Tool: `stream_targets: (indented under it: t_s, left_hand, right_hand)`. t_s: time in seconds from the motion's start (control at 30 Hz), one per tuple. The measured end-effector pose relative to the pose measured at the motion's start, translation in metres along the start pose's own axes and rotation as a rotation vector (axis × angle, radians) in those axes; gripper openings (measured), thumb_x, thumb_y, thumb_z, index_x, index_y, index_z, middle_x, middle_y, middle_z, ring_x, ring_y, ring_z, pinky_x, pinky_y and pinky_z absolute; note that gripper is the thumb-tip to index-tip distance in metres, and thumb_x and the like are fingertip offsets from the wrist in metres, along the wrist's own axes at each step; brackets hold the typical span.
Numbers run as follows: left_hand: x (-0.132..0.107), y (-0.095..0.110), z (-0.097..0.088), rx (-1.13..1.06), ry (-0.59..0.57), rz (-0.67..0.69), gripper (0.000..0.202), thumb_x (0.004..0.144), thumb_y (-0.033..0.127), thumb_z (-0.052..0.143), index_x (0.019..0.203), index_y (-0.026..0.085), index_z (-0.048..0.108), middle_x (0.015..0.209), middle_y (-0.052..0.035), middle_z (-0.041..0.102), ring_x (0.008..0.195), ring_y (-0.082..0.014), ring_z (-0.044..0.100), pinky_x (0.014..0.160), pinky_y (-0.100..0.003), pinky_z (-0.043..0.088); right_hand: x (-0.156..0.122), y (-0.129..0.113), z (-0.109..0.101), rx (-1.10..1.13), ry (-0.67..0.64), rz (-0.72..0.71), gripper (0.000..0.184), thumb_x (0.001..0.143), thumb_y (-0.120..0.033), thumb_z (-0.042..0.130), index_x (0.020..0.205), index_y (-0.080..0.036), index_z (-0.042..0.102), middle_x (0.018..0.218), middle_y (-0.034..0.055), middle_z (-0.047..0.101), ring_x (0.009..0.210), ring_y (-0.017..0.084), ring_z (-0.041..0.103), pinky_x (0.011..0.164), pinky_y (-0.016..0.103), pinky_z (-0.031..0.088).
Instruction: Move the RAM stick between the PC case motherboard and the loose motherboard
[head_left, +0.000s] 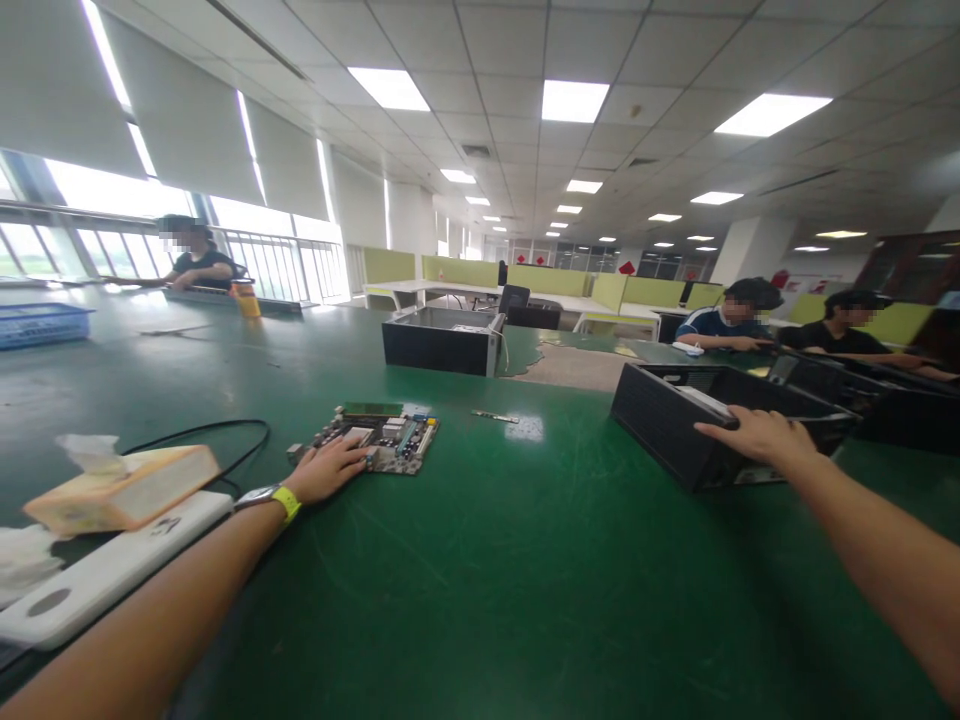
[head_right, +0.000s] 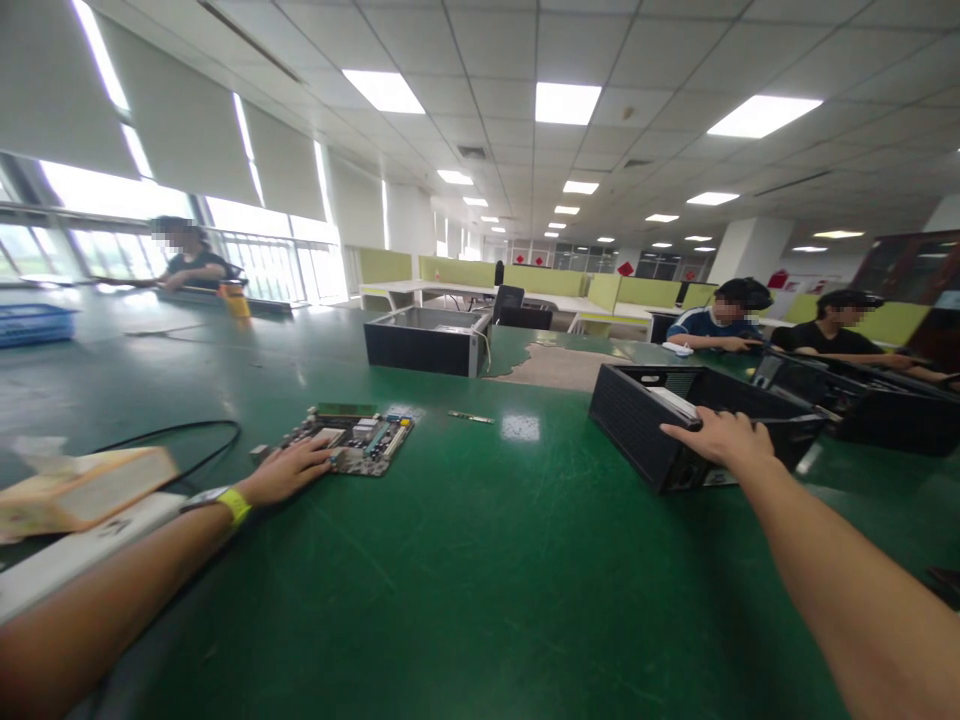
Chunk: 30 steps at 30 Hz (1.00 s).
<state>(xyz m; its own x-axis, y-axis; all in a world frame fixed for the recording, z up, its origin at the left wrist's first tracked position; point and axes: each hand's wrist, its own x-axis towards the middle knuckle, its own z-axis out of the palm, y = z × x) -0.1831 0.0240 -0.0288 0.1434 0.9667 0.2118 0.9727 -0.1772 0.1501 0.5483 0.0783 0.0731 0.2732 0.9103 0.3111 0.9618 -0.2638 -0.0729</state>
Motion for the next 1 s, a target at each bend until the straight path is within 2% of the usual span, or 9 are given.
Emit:
stream_targets:
  t_s: [0.13,0.3,0.4,0.5,0.6,0.77,1.0]
  left_hand:
    - [0.001,-0.002,0.0,-0.006,-0.047,0.001,0.054,0.08,0.059,0.035,0.119,0.029,0.058,0.133,-0.0049,0.047,0.125,-0.0287,0.037,0.104,-0.044,0.025]
    - [-0.001,-0.003,-0.002,0.002,-0.043,-0.008,0.052,0.083,0.052,0.034,0.124,0.027,0.054,0.14,-0.0057,0.04,0.128,-0.0308,0.033,0.105,-0.046,0.024]
    - [-0.002,0.001,-0.01,0.02,0.046,-0.009,0.052,0.085,0.047,0.033,0.13,0.025,0.048,0.141,-0.0059,0.037,0.129,-0.0294,0.033,0.106,-0.043,0.024]
    - [0.0,0.014,-0.02,0.056,0.172,-0.011,0.051,0.085,0.044,0.035,0.126,0.021,0.052,0.139,-0.0081,0.039,0.125,-0.0287,0.036,0.105,-0.041,0.027]
    - [0.007,0.041,-0.028,0.078,0.274,0.018,0.047,0.085,0.045,0.037,0.12,0.023,0.056,0.135,-0.0087,0.043,0.121,-0.0283,0.04,0.103,-0.043,0.029]
    - [0.019,0.105,-0.041,0.013,0.358,0.175,0.04,0.085,0.045,0.041,0.116,0.027,0.059,0.13,-0.0061,0.047,0.12,-0.0246,0.041,0.102,-0.041,0.031]
    - [0.022,0.204,-0.081,-0.114,0.41,0.408,0.03,0.087,0.038,0.043,0.111,0.029,0.06,0.128,-0.0036,0.048,0.12,-0.0236,0.039,0.101,-0.043,0.031]
  right_hand:
    - [-0.003,-0.004,0.0,-0.032,-0.038,-0.026,0.089,0.064,-0.078,0.046,0.125,-0.013,0.052,0.114,0.0293,0.054,0.107,0.043,0.049,0.082,0.054,0.029]
    - [-0.019,-0.009,0.008,-0.049,0.148,-0.056,0.079,0.068,-0.073,0.044,0.121,-0.016,0.056,0.111,0.0212,0.059,0.103,0.038,0.051,0.083,0.049,0.035]
    - [-0.037,-0.021,0.01,-0.046,0.237,-0.068,0.076,0.067,-0.074,0.043,0.115,-0.018,0.06,0.103,0.0182,0.061,0.098,0.035,0.053,0.083,0.046,0.035]
    - [-0.062,-0.041,0.005,-0.027,0.298,-0.064,0.074,0.067,-0.074,0.044,0.113,-0.019,0.062,0.097,0.0153,0.061,0.096,0.032,0.052,0.083,0.043,0.035]
    - [-0.095,-0.066,-0.005,-0.003,0.337,-0.088,0.07,0.069,-0.071,0.044,0.111,-0.019,0.063,0.094,0.0129,0.06,0.095,0.03,0.052,0.084,0.041,0.034]
    - [-0.163,-0.11,-0.026,0.065,0.403,-0.205,0.065,0.073,-0.069,0.042,0.108,-0.018,0.064,0.094,0.0116,0.059,0.093,0.028,0.05,0.086,0.041,0.034]
    - [-0.27,-0.184,-0.059,0.184,0.451,-0.345,0.058,0.076,-0.064,0.045,0.108,-0.019,0.063,0.094,0.012,0.058,0.093,0.029,0.049,0.087,0.045,0.035]
